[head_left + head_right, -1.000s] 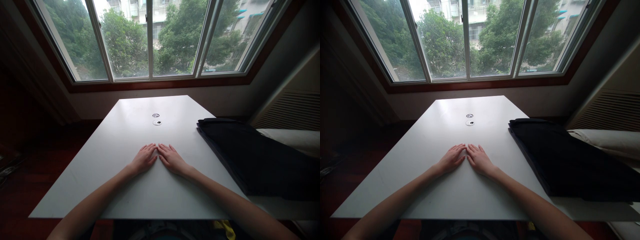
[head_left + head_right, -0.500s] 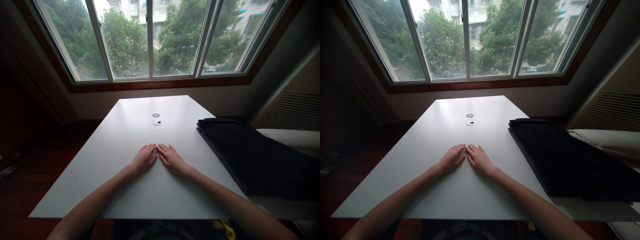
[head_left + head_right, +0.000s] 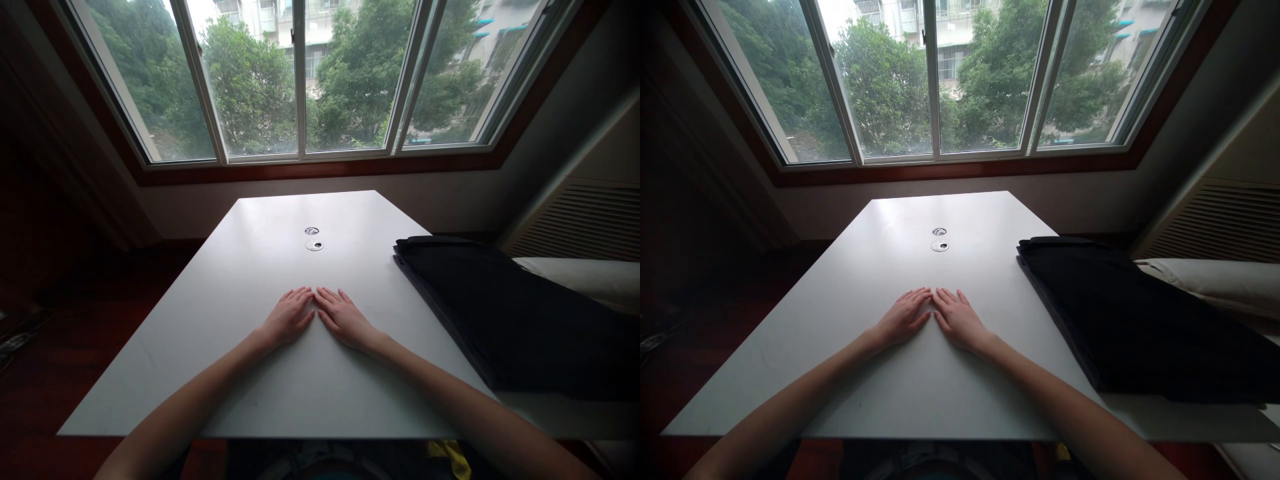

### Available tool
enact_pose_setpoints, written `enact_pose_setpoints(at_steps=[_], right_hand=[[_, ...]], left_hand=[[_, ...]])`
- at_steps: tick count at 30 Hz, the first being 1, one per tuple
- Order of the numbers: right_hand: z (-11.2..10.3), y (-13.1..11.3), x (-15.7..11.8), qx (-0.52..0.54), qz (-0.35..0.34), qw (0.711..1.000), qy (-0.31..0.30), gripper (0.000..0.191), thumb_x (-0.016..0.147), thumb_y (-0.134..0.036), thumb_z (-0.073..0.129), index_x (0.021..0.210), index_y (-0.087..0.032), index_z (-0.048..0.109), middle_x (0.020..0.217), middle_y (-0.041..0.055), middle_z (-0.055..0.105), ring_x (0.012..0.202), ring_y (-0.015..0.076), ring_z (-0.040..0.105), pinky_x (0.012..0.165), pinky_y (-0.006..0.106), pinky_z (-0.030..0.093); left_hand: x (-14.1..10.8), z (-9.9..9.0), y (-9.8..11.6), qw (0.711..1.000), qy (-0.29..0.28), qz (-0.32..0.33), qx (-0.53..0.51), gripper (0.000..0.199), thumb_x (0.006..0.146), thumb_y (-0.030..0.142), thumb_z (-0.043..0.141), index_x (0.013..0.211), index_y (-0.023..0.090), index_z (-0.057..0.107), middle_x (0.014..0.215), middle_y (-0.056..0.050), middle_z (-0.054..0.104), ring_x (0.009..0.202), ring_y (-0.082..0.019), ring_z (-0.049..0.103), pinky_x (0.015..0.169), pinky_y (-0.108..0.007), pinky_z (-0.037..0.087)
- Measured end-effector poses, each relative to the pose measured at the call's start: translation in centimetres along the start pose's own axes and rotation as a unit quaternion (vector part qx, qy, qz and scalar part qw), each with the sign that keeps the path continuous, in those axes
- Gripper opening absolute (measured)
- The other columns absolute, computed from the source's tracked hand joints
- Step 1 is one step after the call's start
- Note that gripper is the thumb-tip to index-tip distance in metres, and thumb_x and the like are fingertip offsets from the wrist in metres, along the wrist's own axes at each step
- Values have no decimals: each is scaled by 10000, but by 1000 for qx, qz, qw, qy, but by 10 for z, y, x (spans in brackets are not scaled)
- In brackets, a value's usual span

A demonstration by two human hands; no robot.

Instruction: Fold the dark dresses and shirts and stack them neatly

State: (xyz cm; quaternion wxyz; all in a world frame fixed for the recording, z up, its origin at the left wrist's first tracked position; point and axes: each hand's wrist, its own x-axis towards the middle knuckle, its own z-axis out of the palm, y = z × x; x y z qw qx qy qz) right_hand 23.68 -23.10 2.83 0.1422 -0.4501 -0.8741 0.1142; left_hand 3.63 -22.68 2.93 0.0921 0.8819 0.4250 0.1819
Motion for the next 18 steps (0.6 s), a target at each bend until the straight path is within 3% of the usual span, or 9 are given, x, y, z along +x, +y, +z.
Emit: enact_pose_setpoints(at_steps=[18], right_hand=[[-1, -1, 0, -1, 3, 1000, -4, 543, 987, -352, 300, 1491, -159, 353, 1544, 85, 329, 1440, 198, 268, 1197, 473, 154]], left_hand=[[-1, 2, -2, 1000, -6, 0, 6, 443, 961, 322, 417, 1380, 175, 423, 1475, -106, 453, 1395, -221, 372, 1181, -437, 265]])
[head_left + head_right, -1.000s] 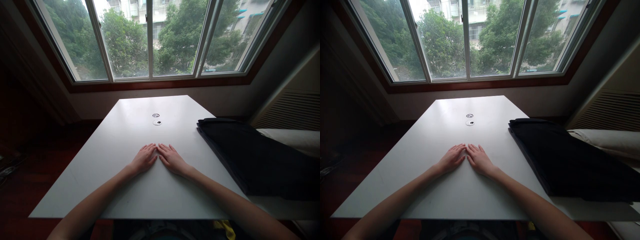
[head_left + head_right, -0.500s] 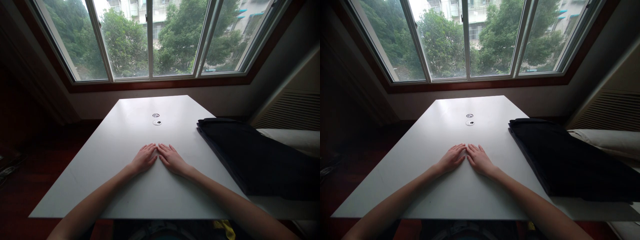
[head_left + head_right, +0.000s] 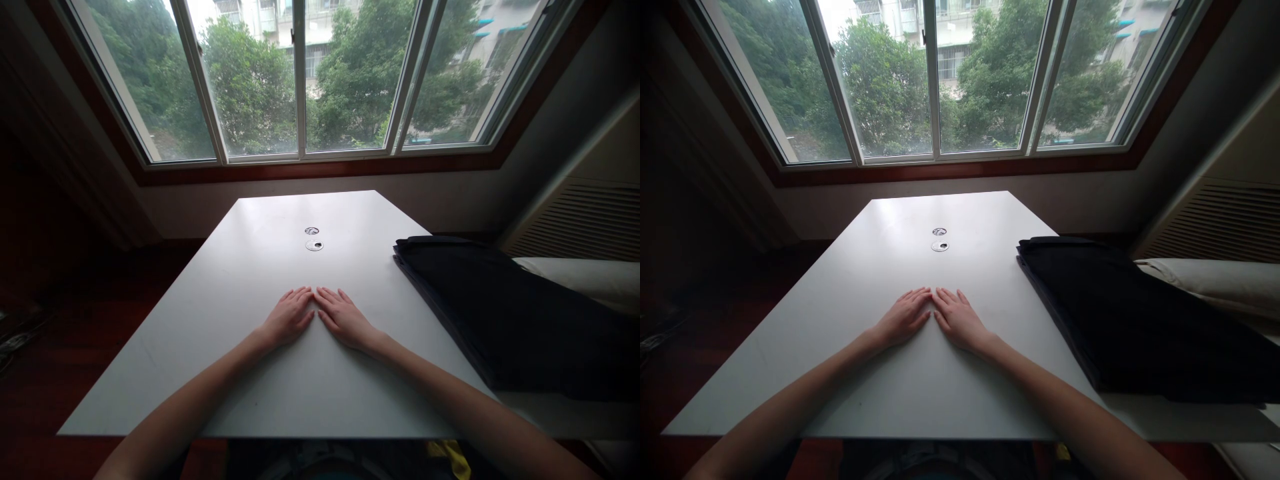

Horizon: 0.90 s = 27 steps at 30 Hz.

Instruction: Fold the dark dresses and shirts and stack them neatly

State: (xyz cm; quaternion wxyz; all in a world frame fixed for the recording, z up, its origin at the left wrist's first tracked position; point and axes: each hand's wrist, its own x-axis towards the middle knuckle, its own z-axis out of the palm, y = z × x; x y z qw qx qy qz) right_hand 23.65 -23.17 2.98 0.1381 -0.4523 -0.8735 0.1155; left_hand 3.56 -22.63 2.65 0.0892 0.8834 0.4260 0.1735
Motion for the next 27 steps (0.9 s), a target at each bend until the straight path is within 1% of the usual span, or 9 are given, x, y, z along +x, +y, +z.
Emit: enact_pose_setpoints(at_steps=[9, 15, 21, 27], right_hand=[[1, 1, 0, -5, -3, 1000, 4, 527, 987, -346, 301, 1471, -158, 390, 1537, 95, 344, 1438, 199, 274, 1196, 472, 156], [2, 2, 1, 2, -3, 1000, 0, 541, 986, -355, 310, 1495, -176, 348, 1541, 93, 336, 1441, 203, 268, 1193, 481, 152], [2, 1, 0, 5, -3, 1000, 2, 543, 989, -357, 305, 1500, -174, 338, 1538, 95, 342, 1439, 206, 273, 1192, 478, 155], [3, 3, 0, 0, -5, 1000, 8, 523, 984, -347, 322, 1475, -179, 385, 1535, 97, 349, 1436, 207, 281, 1193, 472, 159]], left_hand=[[0, -2, 1, 1000, 2, 0, -5, 420, 966, 327, 414, 1364, 198, 446, 1475, -89, 456, 1394, -223, 375, 1179, -443, 270], [0, 1, -1, 1000, 5, 4, 1, 439, 961, 324, 418, 1378, 185, 420, 1466, -103, 464, 1391, -222, 379, 1176, -443, 275], [0, 3, -3, 1000, 2, 0, 1, 450, 959, 323, 423, 1382, 171, 416, 1473, -109, 456, 1394, -227, 374, 1176, -444, 274], [0, 0, 0, 1000, -2, -2, -3, 431, 961, 325, 425, 1366, 181, 441, 1476, -96, 454, 1394, -229, 375, 1179, -445, 271]])
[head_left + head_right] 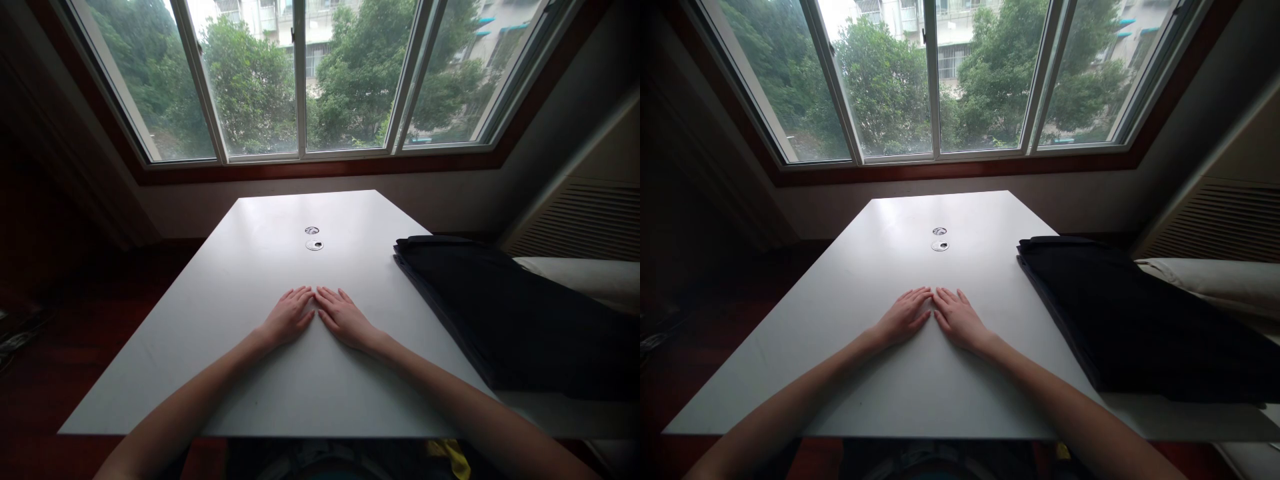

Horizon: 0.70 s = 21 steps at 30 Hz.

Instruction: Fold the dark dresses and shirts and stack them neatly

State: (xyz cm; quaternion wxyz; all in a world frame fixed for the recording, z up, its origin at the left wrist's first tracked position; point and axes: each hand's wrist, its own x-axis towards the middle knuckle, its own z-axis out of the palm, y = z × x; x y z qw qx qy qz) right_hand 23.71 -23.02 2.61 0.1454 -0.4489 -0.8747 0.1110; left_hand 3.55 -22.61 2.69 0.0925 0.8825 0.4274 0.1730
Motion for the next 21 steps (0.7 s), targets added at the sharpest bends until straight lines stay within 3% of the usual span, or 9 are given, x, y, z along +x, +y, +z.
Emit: enact_pose_setpoints(at_steps=[9, 21], right_hand=[[-1, -1, 0, 0, 1, 1000, -6, 544, 990, -360, 295, 1499, -172, 339, 1543, 84, 332, 1440, 205, 270, 1193, 478, 157], [0, 0, 0, -1, -2, 1000, 1, 529, 984, -346, 311, 1471, -156, 390, 1534, 99, 349, 1436, 203, 279, 1192, 477, 160]], left_hand=[[0, 0, 0, 1000, -3, -2, 5, 440, 962, 320, 416, 1372, 161, 426, 1471, -110, 457, 1394, -233, 374, 1177, -448, 274], [0, 0, 0, 1000, 4, 0, -4, 422, 959, 321, 429, 1359, 186, 447, 1470, -98, 461, 1389, -230, 382, 1175, -448, 277]])
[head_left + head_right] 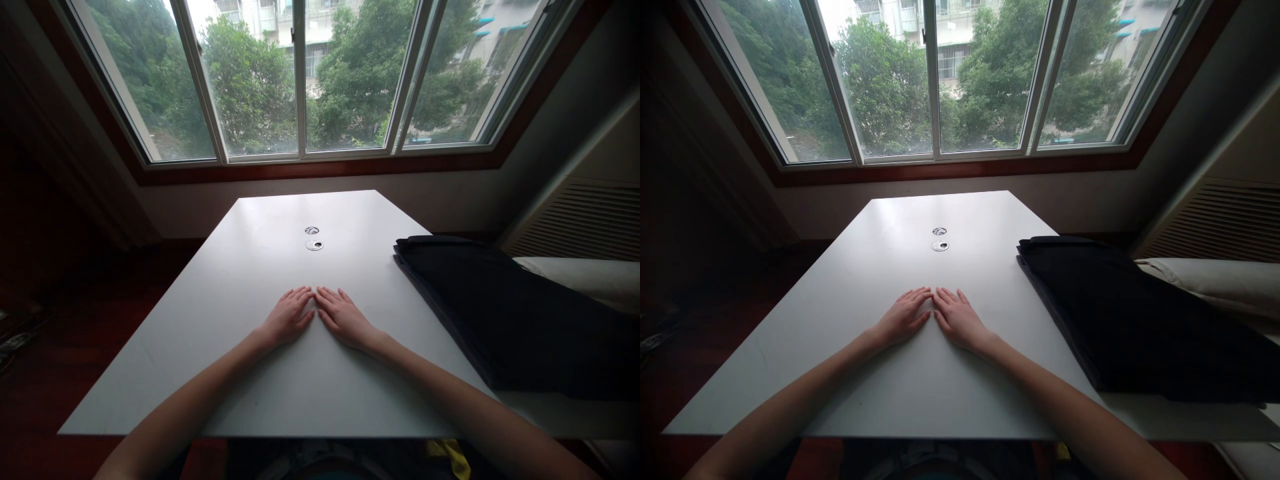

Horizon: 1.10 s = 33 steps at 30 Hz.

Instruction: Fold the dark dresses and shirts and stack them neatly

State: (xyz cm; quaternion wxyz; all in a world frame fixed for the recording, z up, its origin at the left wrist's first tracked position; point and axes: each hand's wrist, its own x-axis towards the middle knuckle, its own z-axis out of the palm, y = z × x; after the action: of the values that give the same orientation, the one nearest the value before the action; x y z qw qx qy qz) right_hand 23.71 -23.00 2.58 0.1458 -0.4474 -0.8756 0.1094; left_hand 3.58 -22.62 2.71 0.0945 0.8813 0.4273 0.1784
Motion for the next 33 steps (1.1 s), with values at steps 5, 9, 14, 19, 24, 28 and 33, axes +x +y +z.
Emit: enact_pose_setpoints(at_steps=[5, 9, 14, 19, 24, 28, 33], right_hand=[[-1, -1, 0, 6, 4, 1000, -3, 536, 984, -348, 318, 1492, -182, 353, 1537, 90, 345, 1437, 200, 277, 1193, 479, 157], [-3, -2, 0, 4, 5, 1000, -8, 533, 985, -345, 313, 1490, -180, 357, 1541, 90, 336, 1441, 201, 268, 1194, 479, 150], [-3, -2, 0, 4, 4, 1000, -9, 527, 988, -344, 312, 1493, -200, 355, 1542, 85, 336, 1440, 198, 269, 1193, 480, 154], [-2, -2, 0, 2, 3, 1000, -5, 528, 989, -349, 309, 1495, -203, 351, 1540, 85, 340, 1439, 199, 272, 1191, 482, 162], [-3, -2, 0, 3, 3, 1000, -8, 528, 987, -348, 306, 1490, -197, 361, 1541, 85, 335, 1440, 202, 270, 1191, 483, 157], [-2, -2, 0, 5, 5, 1000, -10, 532, 985, -349, 308, 1491, -192, 359, 1544, 84, 329, 1441, 203, 267, 1192, 483, 152], [-1, -1, 0, 3, 7, 1000, -8, 537, 988, -349, 299, 1493, -177, 352, 1546, 80, 326, 1442, 200, 264, 1193, 480, 154]], left_hand=[[0, 1, -1, 1000, 3, 5, 6, 434, 960, 318, 423, 1369, 174, 428, 1460, -103, 472, 1385, -223, 388, 1174, -438, 281], [0, 2, -1, 1000, 4, 6, 13, 431, 962, 321, 416, 1359, 154, 428, 1461, -114, 469, 1388, -220, 383, 1175, -430, 278], [-1, 3, -2, 1000, 0, 2, 18, 416, 965, 332, 408, 1341, 157, 439, 1470, -131, 455, 1391, -219, 380, 1176, -430, 273], [-1, 3, -2, 1000, 1, 3, 17, 411, 970, 336, 400, 1336, 155, 444, 1468, -138, 455, 1392, -218, 380, 1177, -437, 268], [0, 3, -2, 1000, 2, 4, 19, 415, 971, 337, 397, 1339, 153, 447, 1470, -135, 454, 1393, -218, 378, 1176, -437, 270], [0, 2, -2, 1000, -4, 7, 20, 427, 968, 332, 403, 1344, 138, 451, 1474, -139, 448, 1394, -223, 374, 1178, -439, 265], [0, 1, -1, 1000, -9, 0, 21, 442, 965, 330, 409, 1363, 142, 449, 1488, -129, 432, 1397, -225, 371, 1179, -435, 265]])
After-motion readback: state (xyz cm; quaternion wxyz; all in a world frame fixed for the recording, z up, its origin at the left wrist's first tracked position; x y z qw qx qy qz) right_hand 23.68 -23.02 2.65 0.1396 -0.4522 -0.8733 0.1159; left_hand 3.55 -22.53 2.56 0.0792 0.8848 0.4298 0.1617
